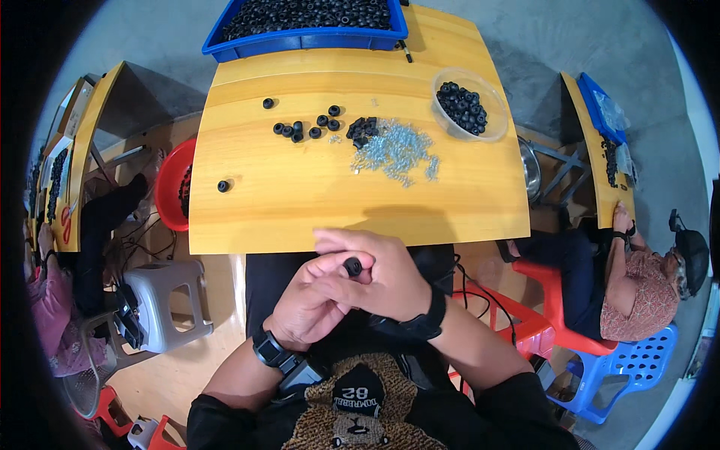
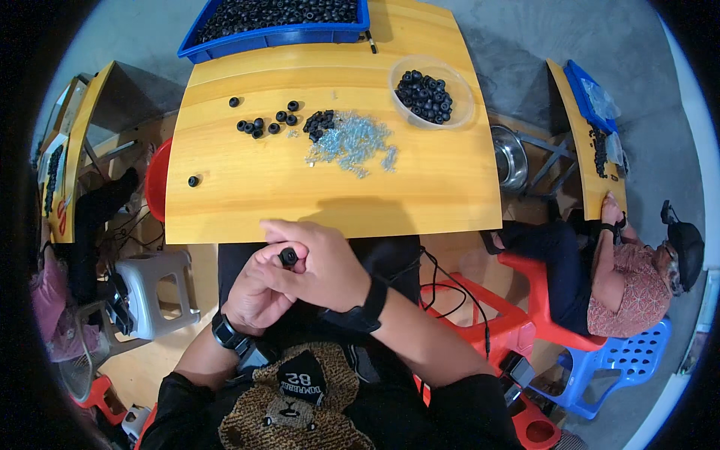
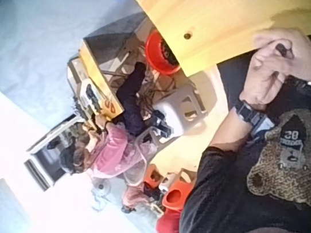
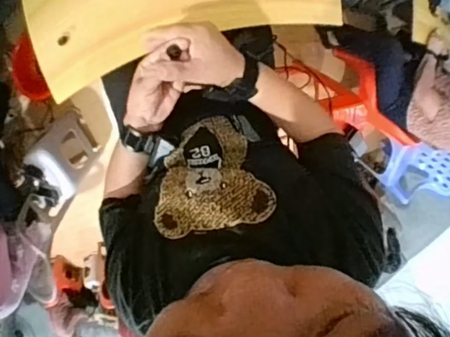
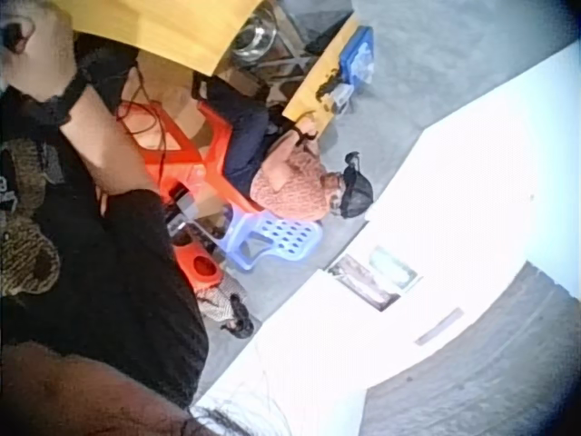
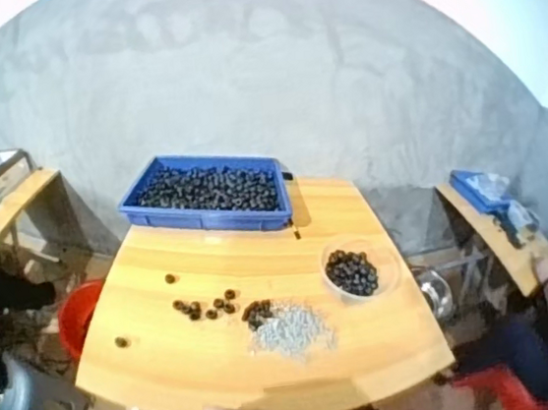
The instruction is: Assembling small black plastic components with silver springs at a workbench.
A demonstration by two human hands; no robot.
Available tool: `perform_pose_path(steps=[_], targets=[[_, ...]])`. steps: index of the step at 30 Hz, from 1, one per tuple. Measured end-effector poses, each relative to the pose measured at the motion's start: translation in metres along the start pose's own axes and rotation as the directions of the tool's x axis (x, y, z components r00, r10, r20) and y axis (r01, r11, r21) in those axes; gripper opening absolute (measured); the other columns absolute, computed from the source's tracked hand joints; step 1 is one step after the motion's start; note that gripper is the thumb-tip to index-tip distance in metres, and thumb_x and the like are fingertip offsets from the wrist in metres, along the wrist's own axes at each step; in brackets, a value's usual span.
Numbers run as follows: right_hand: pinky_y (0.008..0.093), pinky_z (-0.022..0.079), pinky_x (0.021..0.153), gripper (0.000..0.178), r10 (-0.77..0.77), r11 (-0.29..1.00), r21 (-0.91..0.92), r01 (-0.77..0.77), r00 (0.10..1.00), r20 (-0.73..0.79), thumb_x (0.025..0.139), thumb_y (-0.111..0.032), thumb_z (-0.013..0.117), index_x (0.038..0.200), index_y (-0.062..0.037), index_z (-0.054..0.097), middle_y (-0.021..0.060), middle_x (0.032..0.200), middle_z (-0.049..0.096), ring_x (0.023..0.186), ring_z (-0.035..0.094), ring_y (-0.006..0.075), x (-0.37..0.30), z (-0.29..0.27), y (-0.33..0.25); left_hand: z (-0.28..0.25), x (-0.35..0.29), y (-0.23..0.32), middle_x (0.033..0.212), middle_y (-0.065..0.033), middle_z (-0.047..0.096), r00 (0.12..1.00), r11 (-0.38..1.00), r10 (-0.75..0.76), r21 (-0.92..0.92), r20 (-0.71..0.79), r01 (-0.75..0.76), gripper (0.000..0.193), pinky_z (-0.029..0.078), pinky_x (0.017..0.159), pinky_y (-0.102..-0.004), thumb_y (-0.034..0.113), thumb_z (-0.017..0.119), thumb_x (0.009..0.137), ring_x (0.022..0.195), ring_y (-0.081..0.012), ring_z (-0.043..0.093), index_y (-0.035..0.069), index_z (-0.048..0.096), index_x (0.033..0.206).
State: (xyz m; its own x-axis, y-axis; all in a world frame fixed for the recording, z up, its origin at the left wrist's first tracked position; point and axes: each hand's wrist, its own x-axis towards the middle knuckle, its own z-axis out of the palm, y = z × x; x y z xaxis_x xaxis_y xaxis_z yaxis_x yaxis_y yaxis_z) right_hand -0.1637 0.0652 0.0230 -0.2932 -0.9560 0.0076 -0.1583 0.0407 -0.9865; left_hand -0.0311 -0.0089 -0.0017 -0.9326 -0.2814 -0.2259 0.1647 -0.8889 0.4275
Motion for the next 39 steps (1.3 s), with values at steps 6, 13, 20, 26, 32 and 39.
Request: perform_pose_path(steps=[6, 13, 20, 26, 32, 39], targets=[[0.0372, 0.046, 0.08, 0.042, -0.241, 0.896, -0.374, 0.241, 0.969, 0.048, 0.069, -0.01, 0.07, 0.109, -0.0016, 0.06, 0.012, 0.092, 0.061, 0.088, 0.058, 0.0298, -0.001, -0.028, -0.027, -0.003, -0.001, 0.0, 0.109, -0.0085, 0.062, 0.999, 0.994, -0.021, -0.109, 0.026, 0.024, 0.035, 0.046, 0.088, -0.0313, 0.023, 0.057, 0.093, 0.099, -0.0166, 0.059, 0.002, 0.056, 0.121], [0.0389, 0.047, 0.077, 0.025, -0.364, 0.826, -0.441, 0.351, 0.93, 0.057, 0.07, -0.006, 0.067, 0.094, -0.001, 0.064, 0.0118, 0.092, 0.061, 0.086, 0.058, 0.0303, -0.006, -0.024, -0.023, -0.005, -0.001, 0.001, 0.105, -0.006, 0.063, 0.995, 0.994, -0.083, -0.073, 0.048, 0.087, 0.031, 0.046, 0.086, -0.0299, 0.027, 0.053, 0.095, 0.096, -0.0141, 0.059, 0.003, 0.057, 0.114], [0.038, 0.047, 0.075, 0.022, -0.334, 0.849, -0.407, 0.338, 0.939, 0.083, 0.07, -0.005, 0.066, 0.091, 0.0002, 0.063, 0.0117, 0.089, 0.062, 0.084, 0.057, 0.0296, -0.01, -0.021, -0.026, -0.011, -0.005, -0.001, 0.101, -0.009, 0.064, 0.997, 0.995, -0.073, 0.068, -0.002, 0.073, 0.03, 0.045, 0.084, -0.0333, 0.027, 0.059, 0.09, 0.095, -0.0186, 0.059, 0.001, 0.061, 0.106], [0.0365, 0.047, 0.072, 0.023, -0.244, 0.886, -0.393, 0.246, 0.968, 0.058, 0.069, -0.005, 0.067, 0.091, 0.0007, 0.064, 0.0119, 0.087, 0.062, 0.082, 0.058, 0.0286, -0.01, -0.021, -0.024, -0.011, -0.004, 0.005, 0.099, -0.0084, 0.065, 0.988, 0.988, -0.152, 0.021, -0.003, 0.152, 0.03, 0.045, 0.085, -0.033, 0.025, 0.06, 0.09, 0.092, -0.0176, 0.06, 0.0, 0.062, 0.107], [0.036, 0.047, 0.071, 0.023, -0.188, 0.905, -0.374, 0.202, 0.979, 0.075, 0.069, -0.005, 0.068, 0.091, 0.0005, 0.064, 0.0118, 0.086, 0.062, 0.082, 0.058, 0.0286, -0.008, -0.024, -0.029, -0.018, 0.002, 0.001, 0.097, -0.0066, 0.066, 0.988, 0.988, -0.149, 0.042, -0.029, 0.151, 0.03, 0.047, 0.082, -0.029, 0.022, 0.063, 0.089, 0.088, -0.0142, 0.061, 0.001, 0.062, 0.11], [0.0282, 0.049, 0.072, 0.022, -0.143, 0.874, -0.475, 0.105, 0.989, -0.045, 0.073, -0.004, 0.072, 0.094, -0.0007, 0.068, 0.0097, 0.09, 0.067, 0.08, 0.062, 0.0185, 0.007, -0.072, -0.024, -0.011, 0.007, 0.006, 0.116, -0.0102, 0.061, 0.975, 0.972, -0.224, -0.073, 0.008, 0.224, 0.048, 0.049, 0.086, -0.027, 0.026, 0.058, 0.092, 0.097, -0.0119, 0.06, 0.003, 0.046, 0.132]])
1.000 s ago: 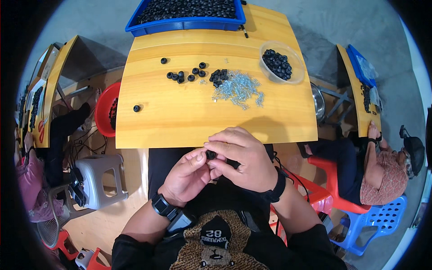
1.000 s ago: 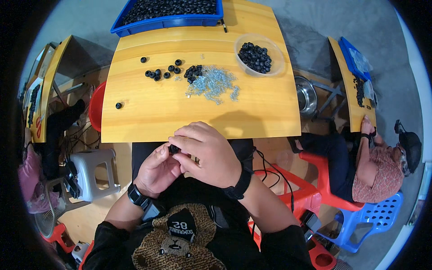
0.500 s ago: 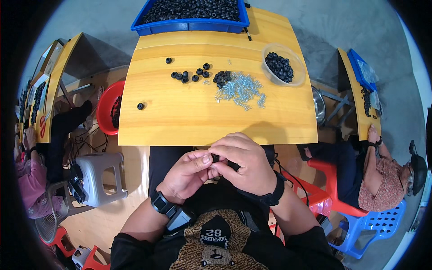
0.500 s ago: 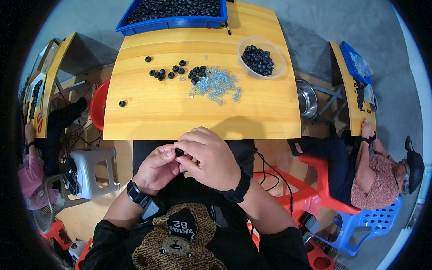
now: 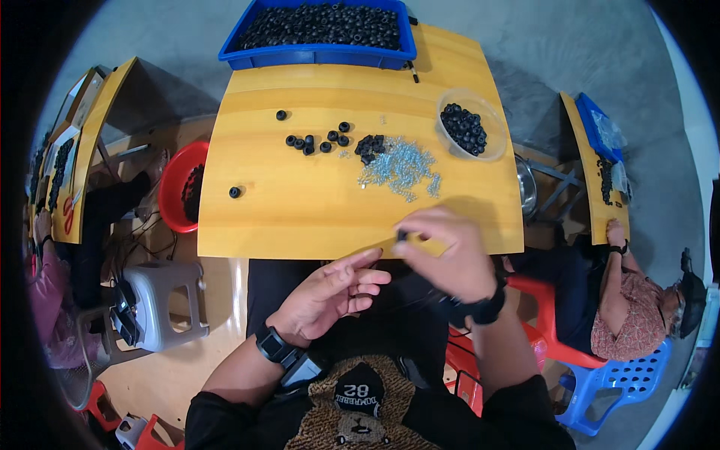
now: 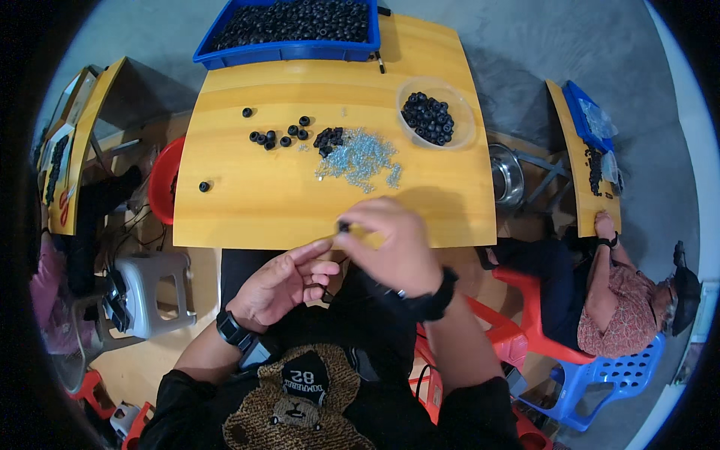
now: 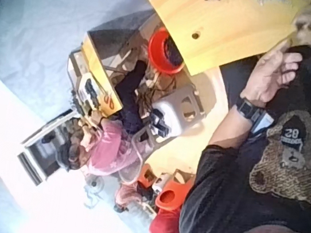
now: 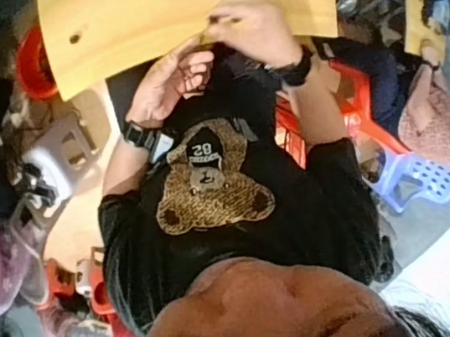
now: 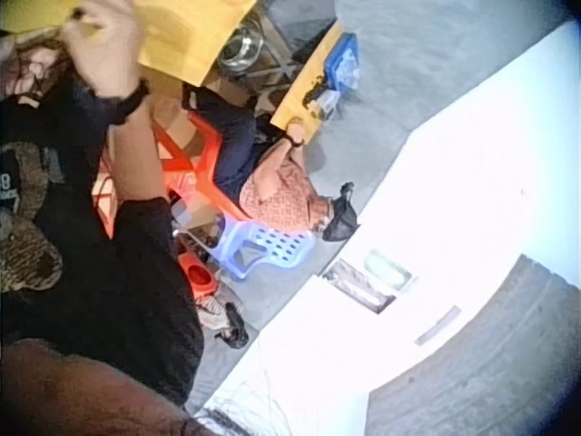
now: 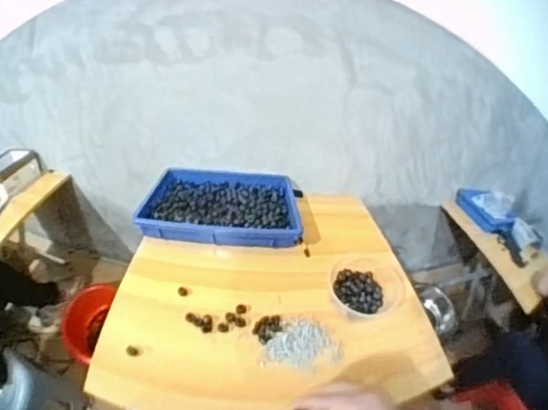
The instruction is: Assembling small black plastic components with silver springs at a workbench.
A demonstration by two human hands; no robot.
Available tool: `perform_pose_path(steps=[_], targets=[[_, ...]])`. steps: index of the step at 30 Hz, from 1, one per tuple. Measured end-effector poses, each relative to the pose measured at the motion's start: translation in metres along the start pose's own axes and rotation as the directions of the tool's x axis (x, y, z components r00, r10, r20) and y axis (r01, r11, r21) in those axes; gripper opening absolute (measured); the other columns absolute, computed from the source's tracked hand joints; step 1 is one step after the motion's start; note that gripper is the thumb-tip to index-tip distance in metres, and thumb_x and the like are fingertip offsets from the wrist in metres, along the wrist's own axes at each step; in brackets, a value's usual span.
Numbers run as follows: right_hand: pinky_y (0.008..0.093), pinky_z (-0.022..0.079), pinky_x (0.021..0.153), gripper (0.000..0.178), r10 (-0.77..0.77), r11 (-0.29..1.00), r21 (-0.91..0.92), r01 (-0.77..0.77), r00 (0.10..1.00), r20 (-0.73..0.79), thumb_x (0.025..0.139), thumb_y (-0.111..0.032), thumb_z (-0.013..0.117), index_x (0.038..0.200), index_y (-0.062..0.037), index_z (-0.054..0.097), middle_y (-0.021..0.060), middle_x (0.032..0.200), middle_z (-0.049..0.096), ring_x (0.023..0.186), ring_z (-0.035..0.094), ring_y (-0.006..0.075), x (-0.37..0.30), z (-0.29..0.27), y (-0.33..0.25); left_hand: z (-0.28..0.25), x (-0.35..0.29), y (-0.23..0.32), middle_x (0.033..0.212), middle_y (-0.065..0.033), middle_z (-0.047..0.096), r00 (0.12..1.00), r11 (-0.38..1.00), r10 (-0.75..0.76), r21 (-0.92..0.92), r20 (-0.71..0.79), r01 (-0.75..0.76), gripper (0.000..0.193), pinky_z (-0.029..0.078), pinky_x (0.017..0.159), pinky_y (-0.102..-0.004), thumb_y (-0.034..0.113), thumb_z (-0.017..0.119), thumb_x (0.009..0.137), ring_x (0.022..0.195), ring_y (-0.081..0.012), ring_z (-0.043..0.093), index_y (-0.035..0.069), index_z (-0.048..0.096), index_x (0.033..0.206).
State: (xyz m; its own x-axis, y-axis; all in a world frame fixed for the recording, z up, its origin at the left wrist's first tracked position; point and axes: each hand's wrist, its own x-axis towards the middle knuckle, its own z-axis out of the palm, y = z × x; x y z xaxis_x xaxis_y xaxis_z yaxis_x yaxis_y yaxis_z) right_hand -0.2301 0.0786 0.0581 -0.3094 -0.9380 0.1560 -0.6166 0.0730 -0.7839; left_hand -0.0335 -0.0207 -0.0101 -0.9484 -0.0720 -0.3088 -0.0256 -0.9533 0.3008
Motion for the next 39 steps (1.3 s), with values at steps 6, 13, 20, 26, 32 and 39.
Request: perform_pose_path(steps=[6, 13, 20, 26, 32, 39], targets=[[0.022, 0.047, 0.069, 0.02, 0.332, 0.922, 0.328, -0.206, 0.856, -0.397, 0.083, -0.01, 0.069, 0.099, 0.0025, 0.068, 0.0034, 0.092, 0.067, 0.076, 0.058, 0.0072, 0.038, -0.088, 0.051, -0.006, 0.0, 0.011, 0.113, -0.0095, 0.061, 0.994, 0.992, 0.076, 0.11, -0.084, -0.066, 0.05, 0.045, 0.083, -0.0263, 0.028, 0.058, 0.091, 0.093, -0.0131, 0.057, 0.002, 0.046, 0.132], [0.0228, 0.046, 0.066, 0.019, 0.374, 0.927, 0.172, -0.332, 0.843, -0.386, 0.084, -0.012, 0.067, 0.098, 0.0009, 0.068, 0.0035, 0.086, 0.067, 0.074, 0.059, 0.0091, 0.035, -0.054, 0.032, -0.008, -0.004, 0.025, 0.106, -0.0087, 0.063, 0.972, 0.985, 0.173, 0.037, -0.156, -0.169, 0.039, 0.046, 0.078, -0.0271, 0.023, 0.058, 0.091, 0.088, -0.0144, 0.057, 0.003, 0.054, 0.124], [0.0342, 0.047, 0.061, 0.016, 0.207, 0.973, -0.132, -0.187, 0.965, 0.163, 0.076, -0.015, 0.067, 0.085, -0.0015, 0.068, 0.0136, 0.073, 0.063, 0.069, 0.062, 0.0251, 0.069, 0.028, -0.006, -0.021, -0.014, 0.046, 0.101, -0.0086, 0.064, 0.938, 0.948, 0.292, -0.075, -0.184, -0.31, 0.029, 0.048, 0.073, -0.0242, 0.018, 0.053, 0.094, 0.083, -0.0127, 0.059, 0.003, 0.055, 0.118], [0.0413, 0.05, 0.068, 0.014, 0.058, 0.845, -0.535, -0.02, 0.997, 0.054, 0.077, -0.016, 0.062, 0.084, -0.005, 0.067, 0.0132, 0.08, 0.063, 0.079, 0.061, 0.0317, 0.125, 0.055, -0.009, -0.026, -0.017, 0.053, 0.098, -0.0074, 0.064, 0.943, 0.937, 0.281, -0.163, -0.175, -0.31, 0.026, 0.048, 0.072, -0.0253, 0.021, 0.053, 0.094, 0.081, -0.0137, 0.059, 0.004, 0.056, 0.114], [0.0415, 0.051, 0.071, 0.017, 0.04, 0.741, -0.67, 0.043, 0.993, 0.108, 0.077, -0.013, 0.062, 0.091, -0.0074, 0.068, 0.0119, 0.081, 0.064, 0.083, 0.062, 0.0297, 0.149, 0.079, 0.0, -0.031, -0.015, 0.055, 0.096, -0.0067, 0.063, 0.962, 0.953, 0.225, -0.169, -0.152, -0.25, 0.025, 0.048, 0.072, -0.0268, 0.021, 0.053, 0.094, 0.078, -0.0131, 0.06, 0.004, 0.055, 0.112], [0.0395, 0.052, 0.071, 0.018, -0.027, 0.717, -0.688, 0.113, 0.99, 0.135, 0.08, -0.008, 0.053, 0.089, -0.0074, 0.069, 0.0121, 0.08, 0.063, 0.083, 0.062, 0.0283, 0.156, 0.086, 0.012, -0.033, -0.011, 0.058, 0.092, -0.0062, 0.063, 0.971, 0.95, 0.207, -0.213, -0.12, -0.229, 0.022, 0.047, 0.071, -0.0273, 0.02, 0.052, 0.094, 0.078, -0.0131, 0.059, 0.005, 0.056, 0.11]])
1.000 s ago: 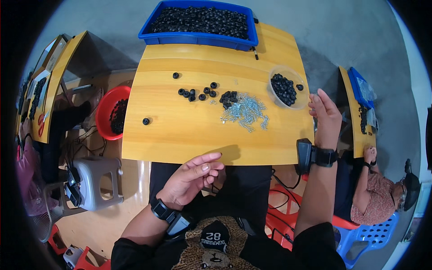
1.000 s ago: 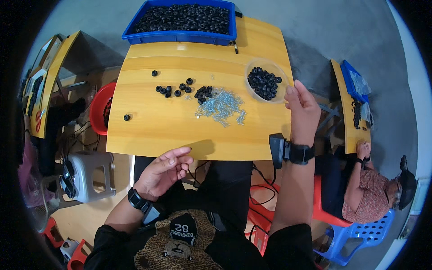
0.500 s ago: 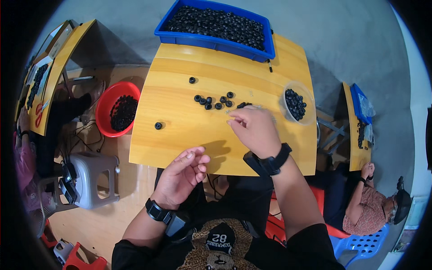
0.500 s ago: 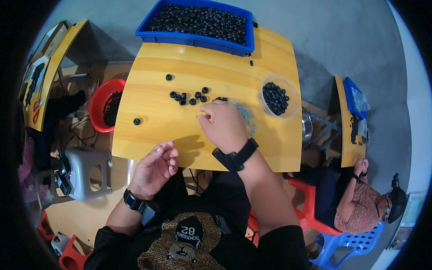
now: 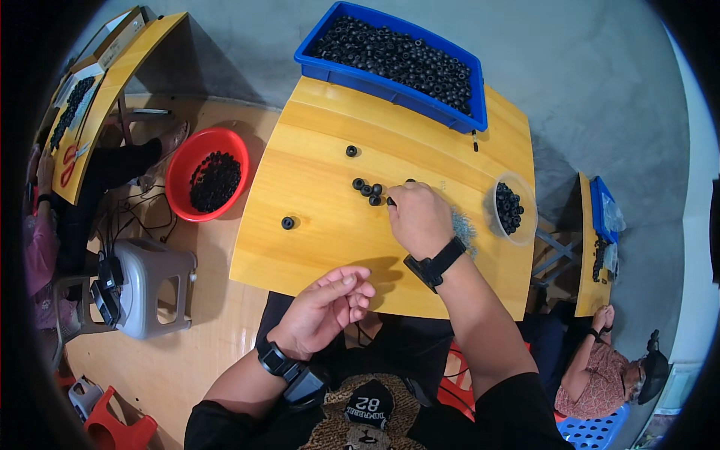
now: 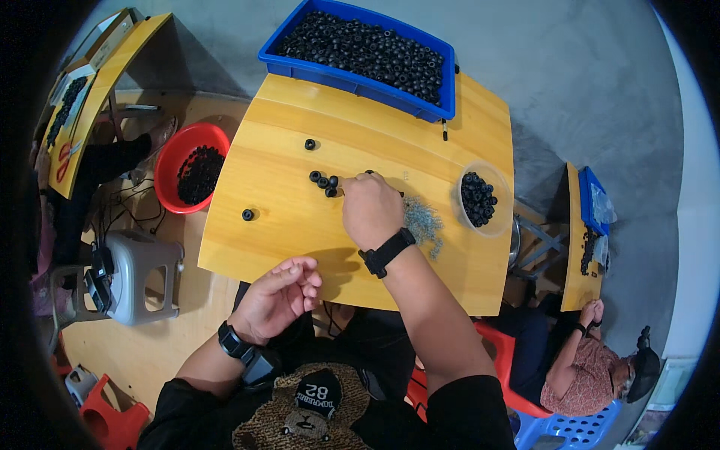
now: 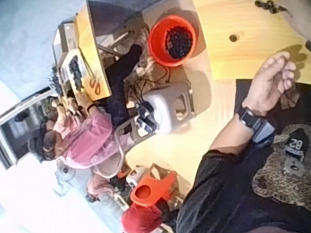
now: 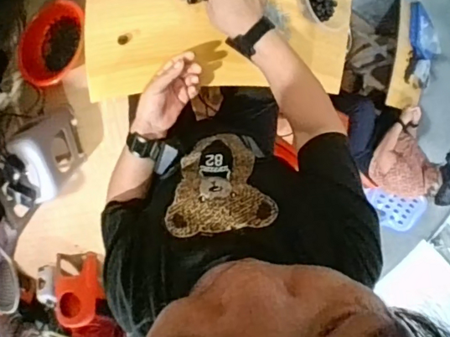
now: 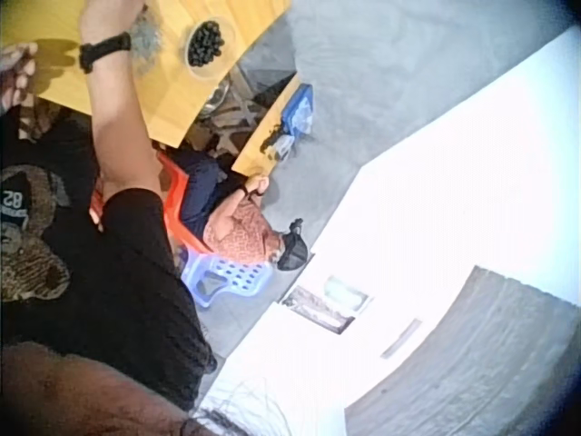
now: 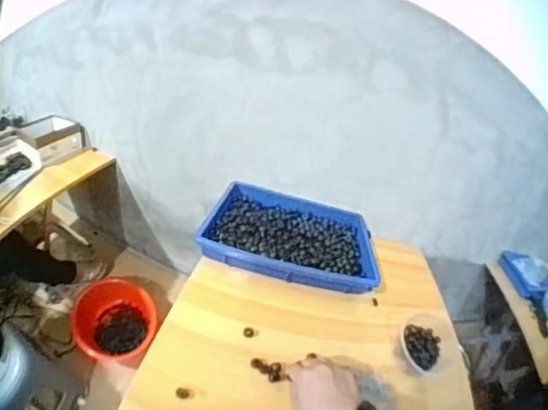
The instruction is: Assembling small black plastic components with silver springs at a workbench.
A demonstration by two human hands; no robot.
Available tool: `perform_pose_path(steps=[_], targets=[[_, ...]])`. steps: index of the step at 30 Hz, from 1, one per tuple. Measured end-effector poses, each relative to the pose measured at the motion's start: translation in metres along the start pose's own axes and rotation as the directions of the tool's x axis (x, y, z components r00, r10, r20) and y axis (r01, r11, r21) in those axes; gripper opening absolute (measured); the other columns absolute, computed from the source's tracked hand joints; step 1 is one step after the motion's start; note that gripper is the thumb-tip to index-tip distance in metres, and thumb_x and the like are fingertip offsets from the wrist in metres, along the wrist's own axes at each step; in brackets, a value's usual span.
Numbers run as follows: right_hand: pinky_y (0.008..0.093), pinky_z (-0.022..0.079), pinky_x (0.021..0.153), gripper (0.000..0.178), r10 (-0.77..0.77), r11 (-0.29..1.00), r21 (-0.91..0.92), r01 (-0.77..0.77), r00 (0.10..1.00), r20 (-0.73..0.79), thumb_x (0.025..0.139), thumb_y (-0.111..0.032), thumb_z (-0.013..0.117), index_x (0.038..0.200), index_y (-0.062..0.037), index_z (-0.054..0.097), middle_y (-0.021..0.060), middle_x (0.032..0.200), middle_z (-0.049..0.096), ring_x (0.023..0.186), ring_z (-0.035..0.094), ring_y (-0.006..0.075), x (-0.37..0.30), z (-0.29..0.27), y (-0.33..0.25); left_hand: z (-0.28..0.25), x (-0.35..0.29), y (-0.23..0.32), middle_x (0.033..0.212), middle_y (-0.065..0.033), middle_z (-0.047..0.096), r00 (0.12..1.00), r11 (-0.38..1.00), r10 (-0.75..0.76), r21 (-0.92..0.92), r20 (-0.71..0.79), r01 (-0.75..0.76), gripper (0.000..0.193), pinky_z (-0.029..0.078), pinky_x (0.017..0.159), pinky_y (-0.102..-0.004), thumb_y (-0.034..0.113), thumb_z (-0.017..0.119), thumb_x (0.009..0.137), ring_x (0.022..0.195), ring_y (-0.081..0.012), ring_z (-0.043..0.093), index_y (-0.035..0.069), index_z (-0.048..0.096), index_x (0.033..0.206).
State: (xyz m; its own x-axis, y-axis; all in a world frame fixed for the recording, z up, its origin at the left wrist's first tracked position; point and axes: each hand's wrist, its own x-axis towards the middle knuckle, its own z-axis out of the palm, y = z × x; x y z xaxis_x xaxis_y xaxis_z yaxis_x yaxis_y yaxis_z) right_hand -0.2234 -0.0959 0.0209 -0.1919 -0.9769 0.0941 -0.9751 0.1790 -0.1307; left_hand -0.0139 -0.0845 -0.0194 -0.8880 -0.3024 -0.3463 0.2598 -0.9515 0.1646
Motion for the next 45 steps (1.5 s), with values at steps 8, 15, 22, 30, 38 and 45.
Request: perform_pose_path(steps=[8, 15, 22, 30, 38, 45], targets=[[0.0314, 0.045, 0.059, 0.016, 0.059, 0.837, 0.536, -0.112, 0.992, 0.115, 0.076, -0.013, 0.067, 0.089, -0.0029, 0.067, 0.0087, 0.073, 0.061, 0.068, 0.058, 0.0216, -0.063, -0.046, -0.011, 0.002, -0.006, -0.007, 0.094, -0.005, 0.063, 0.998, 0.994, 0.033, 0.109, -0.052, -0.027, 0.023, 0.048, 0.069, -0.0261, 0.018, 0.053, 0.094, 0.078, -0.0123, 0.059, 0.005, 0.057, 0.113], [0.0197, 0.04, 0.061, 0.022, 0.099, 0.293, 0.917, -0.272, 0.962, 0.254, 0.081, -0.005, 0.069, 0.103, -0.0033, 0.068, -0.0019, 0.078, 0.061, 0.068, 0.051, 0.0042, -0.149, -0.037, -0.005, 0.023, -0.008, -0.021, 0.098, -0.0062, 0.063, 0.995, 0.939, -0.102, 0.329, -0.025, 0.104, 0.026, 0.053, 0.074, -0.0231, 0.023, 0.05, 0.097, 0.086, -0.0117, 0.062, 0.003, 0.057, 0.112], [0.021, 0.041, 0.065, 0.026, 0.082, 0.141, 0.967, -0.213, 0.976, 0.203, 0.081, -0.004, 0.068, 0.107, -0.0032, 0.067, 0.0017, 0.083, 0.063, 0.072, 0.052, 0.0069, -0.171, -0.032, -0.007, 0.024, -0.012, -0.05, 0.091, -0.0099, 0.067, 0.982, 0.947, -0.188, 0.261, -0.013, 0.185, 0.029, 0.055, 0.068, -0.0239, 0.025, 0.046, 0.099, 0.075, -0.0118, 0.064, 0.0, 0.061, 0.104], [0.0207, 0.047, 0.069, 0.025, 0.043, 0.007, 0.972, -0.235, 0.971, 0.235, 0.083, -0.003, 0.066, 0.108, -0.001, 0.066, 0.0019, 0.089, 0.065, 0.078, 0.059, 0.0067, -0.186, -0.026, -0.007, 0.026, -0.019, -0.063, 0.086, -0.0073, 0.068, 0.983, 0.959, -0.182, 0.219, -0.014, 0.18, 0.025, 0.054, 0.064, -0.0226, 0.024, 0.053, 0.096, 0.07, -0.0099, 0.064, 0.002, 0.063, 0.101], [0.0212, 0.04, 0.059, 0.028, 0.007, 0.326, 0.942, -0.076, 0.997, 0.078, 0.079, 0.001, 0.066, 0.107, -0.0037, 0.067, 0.0, 0.074, 0.056, 0.064, 0.05, 0.0069, -0.182, -0.035, -0.014, 0.019, -0.022, -0.065, 0.086, -0.0049, 0.065, 0.985, 0.965, -0.16, 0.222, 0.064, 0.142, 0.022, 0.05, 0.066, -0.0221, 0.02, 0.055, 0.094, 0.074, -0.0099, 0.061, 0.001, 0.062, 0.103], [0.0233, 0.04, 0.054, 0.032, 0.029, 0.51, 0.86, -0.019, 1.0, 0.005, 0.075, 0.003, 0.066, 0.106, -0.0057, 0.066, 0.0025, 0.069, 0.052, 0.058, 0.05, 0.0106, -0.183, -0.046, -0.02, 0.017, -0.022, -0.063, 0.096, -0.0087, 0.068, 0.995, 0.965, -0.092, 0.251, 0.048, 0.077, 0.024, 0.054, 0.073, -0.021, 0.006, 0.059, 0.09, 0.08, -0.0106, 0.065, 0.001, 0.061, 0.114]])
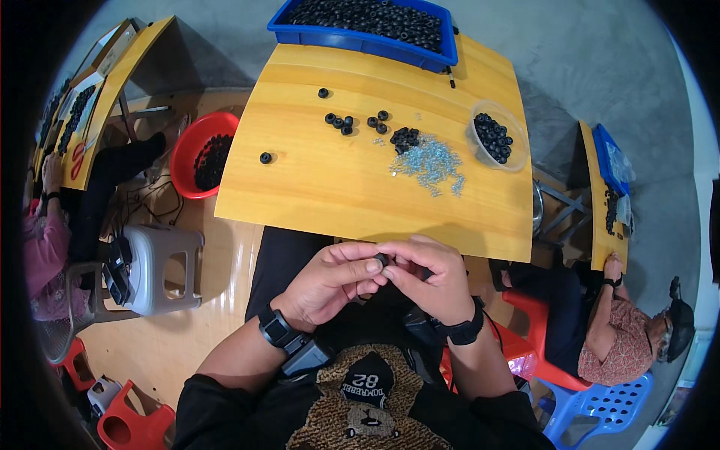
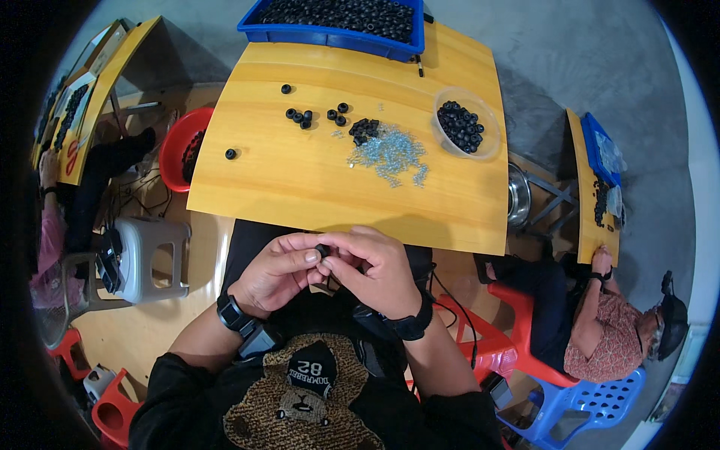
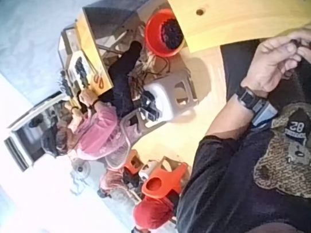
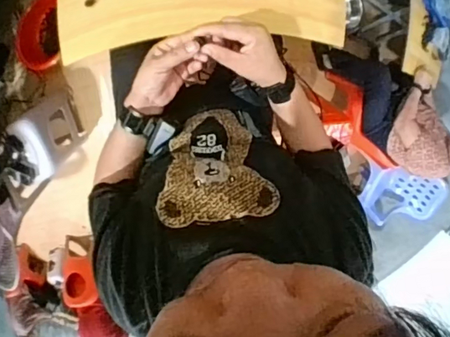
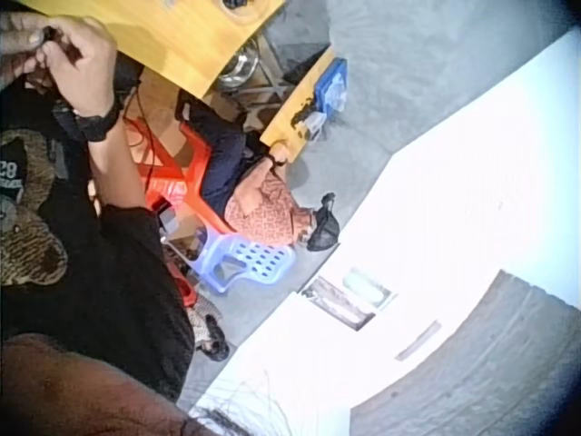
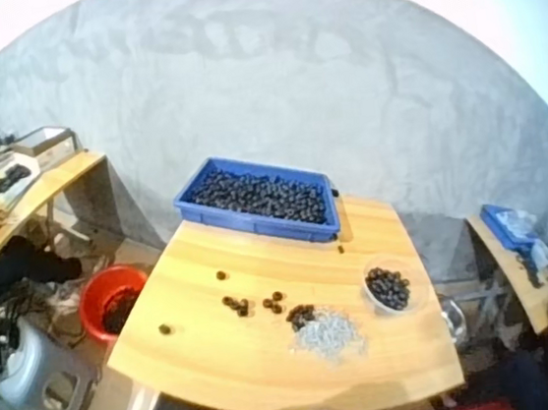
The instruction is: Assembling small black plastic components with silver springs at a workbench.
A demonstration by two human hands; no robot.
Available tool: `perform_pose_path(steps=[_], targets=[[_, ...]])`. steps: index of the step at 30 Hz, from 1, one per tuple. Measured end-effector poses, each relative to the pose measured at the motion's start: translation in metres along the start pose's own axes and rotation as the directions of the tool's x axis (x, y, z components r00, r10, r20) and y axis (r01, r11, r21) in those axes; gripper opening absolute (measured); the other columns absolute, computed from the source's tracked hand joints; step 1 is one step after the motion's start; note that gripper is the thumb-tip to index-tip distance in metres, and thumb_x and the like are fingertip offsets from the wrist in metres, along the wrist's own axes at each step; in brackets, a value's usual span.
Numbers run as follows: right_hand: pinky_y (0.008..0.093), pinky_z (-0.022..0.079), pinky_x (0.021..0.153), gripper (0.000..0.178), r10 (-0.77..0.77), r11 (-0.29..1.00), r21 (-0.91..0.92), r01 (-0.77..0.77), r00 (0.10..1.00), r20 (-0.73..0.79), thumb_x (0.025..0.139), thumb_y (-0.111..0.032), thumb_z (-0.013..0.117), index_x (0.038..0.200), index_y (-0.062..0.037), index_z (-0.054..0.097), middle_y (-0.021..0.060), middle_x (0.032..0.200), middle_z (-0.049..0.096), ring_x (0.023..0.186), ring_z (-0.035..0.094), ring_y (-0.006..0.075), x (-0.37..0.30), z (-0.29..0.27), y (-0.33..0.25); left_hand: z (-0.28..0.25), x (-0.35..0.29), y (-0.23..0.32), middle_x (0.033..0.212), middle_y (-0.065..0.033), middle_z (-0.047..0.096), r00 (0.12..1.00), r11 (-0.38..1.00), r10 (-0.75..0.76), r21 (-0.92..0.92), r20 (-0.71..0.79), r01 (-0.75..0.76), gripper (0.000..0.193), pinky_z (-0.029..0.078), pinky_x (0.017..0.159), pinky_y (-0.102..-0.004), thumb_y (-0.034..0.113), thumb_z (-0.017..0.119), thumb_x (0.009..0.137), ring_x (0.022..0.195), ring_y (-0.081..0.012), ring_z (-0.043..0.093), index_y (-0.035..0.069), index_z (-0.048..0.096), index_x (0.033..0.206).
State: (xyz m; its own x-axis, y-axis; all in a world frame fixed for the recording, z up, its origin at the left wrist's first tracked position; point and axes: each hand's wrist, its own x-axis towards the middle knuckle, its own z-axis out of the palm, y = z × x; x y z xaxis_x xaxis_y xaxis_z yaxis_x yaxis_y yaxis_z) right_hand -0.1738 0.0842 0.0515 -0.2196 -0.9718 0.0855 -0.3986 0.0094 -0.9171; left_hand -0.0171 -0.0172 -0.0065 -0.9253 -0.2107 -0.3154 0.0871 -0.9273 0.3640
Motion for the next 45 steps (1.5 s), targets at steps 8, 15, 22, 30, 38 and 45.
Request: perform_pose_path(steps=[8, 15, 22, 30, 38, 45], targets=[[0.0226, 0.039, 0.052, 0.034, -0.016, 0.997, -0.08, 0.013, 0.999, -0.036, 0.072, 0.003, 0.067, 0.105, -0.0073, 0.067, 0.0016, 0.067, 0.051, 0.058, 0.05, 0.0106, -0.001, 0.001, 0.0, 0.003, 0.001, 0.001, 0.101, -0.0073, 0.067, 0.999, 0.998, 0.033, 0.055, -0.005, -0.032, 0.026, 0.054, 0.076, -0.0205, 0.003, 0.06, 0.089, 0.084, -0.0091, 0.065, 0.001, 0.061, 0.114], [0.0256, 0.04, 0.053, 0.032, -0.114, 0.978, -0.188, 0.095, 0.989, -0.093, 0.068, 0.004, 0.067, 0.098, -0.0072, 0.068, 0.0026, 0.066, 0.052, 0.058, 0.051, 0.0143, -0.003, 0.003, 0.001, 0.009, 0.001, 0.002, 0.105, -0.0086, 0.066, 0.997, 0.971, 0.075, 0.225, 0.015, -0.076, 0.03, 0.049, 0.079, -0.022, 0.006, 0.063, 0.087, 0.086, -0.0094, 0.061, 0.001, 0.06, 0.116], [0.0302, 0.043, 0.053, 0.034, -0.184, 0.955, -0.255, 0.149, 0.976, -0.117, 0.068, 0.006, 0.066, 0.099, -0.0065, 0.065, 0.007, 0.067, 0.055, 0.059, 0.055, 0.0208, -0.003, 0.009, -0.002, 0.008, 0.0, -0.001, 0.103, -0.0082, 0.066, 0.995, 0.978, 0.103, 0.182, 0.008, -0.103, 0.029, 0.049, 0.08, -0.0234, 0.005, 0.064, 0.086, 0.088, -0.0116, 0.061, 0.001, 0.061, 0.114], [0.0303, 0.043, 0.057, 0.037, -0.184, 0.961, -0.236, 0.147, 0.972, -0.146, 0.066, 0.006, 0.067, 0.101, -0.0077, 0.067, 0.0058, 0.067, 0.055, 0.061, 0.053, 0.0205, -0.004, 0.01, -0.003, 0.014, -0.001, 0.002, 0.095, -0.0039, 0.067, 0.988, 0.968, 0.154, 0.203, -0.008, -0.149, 0.023, 0.048, 0.071, -0.0213, 0.007, 0.065, 0.086, 0.08, -0.0071, 0.059, 0.003, 0.065, 0.109], [0.0321, 0.045, 0.058, 0.032, -0.178, 0.954, -0.253, 0.161, 0.983, -0.043, 0.071, 0.001, 0.068, 0.102, -0.0082, 0.066, 0.0075, 0.07, 0.057, 0.064, 0.055, 0.0237, -0.003, 0.003, -0.002, 0.009, -0.001, 0.004, 0.092, -0.0021, 0.066, 0.999, 0.973, 0.028, 0.231, -0.025, -0.022, 0.023, 0.047, 0.069, -0.0202, 0.008, 0.066, 0.086, 0.077, -0.0054, 0.057, 0.002, 0.065, 0.108], [0.0318, 0.044, 0.055, 0.027, -0.149, 0.952, -0.285, 0.11, 0.982, -0.118, 0.07, -0.003, 0.071, 0.097, -0.0064, 0.065, 0.0074, 0.069, 0.056, 0.061, 0.055, 0.0221, -0.005, 0.002, 0.003, 0.009, 0.003, 0.003, 0.09, -0.005, 0.066, 0.997, 0.985, 0.046, 0.169, -0.062, -0.034, 0.021, 0.05, 0.071, -0.0217, 0.01, 0.063, 0.089, 0.076, -0.0087, 0.061, 0.001, 0.062, 0.108]])
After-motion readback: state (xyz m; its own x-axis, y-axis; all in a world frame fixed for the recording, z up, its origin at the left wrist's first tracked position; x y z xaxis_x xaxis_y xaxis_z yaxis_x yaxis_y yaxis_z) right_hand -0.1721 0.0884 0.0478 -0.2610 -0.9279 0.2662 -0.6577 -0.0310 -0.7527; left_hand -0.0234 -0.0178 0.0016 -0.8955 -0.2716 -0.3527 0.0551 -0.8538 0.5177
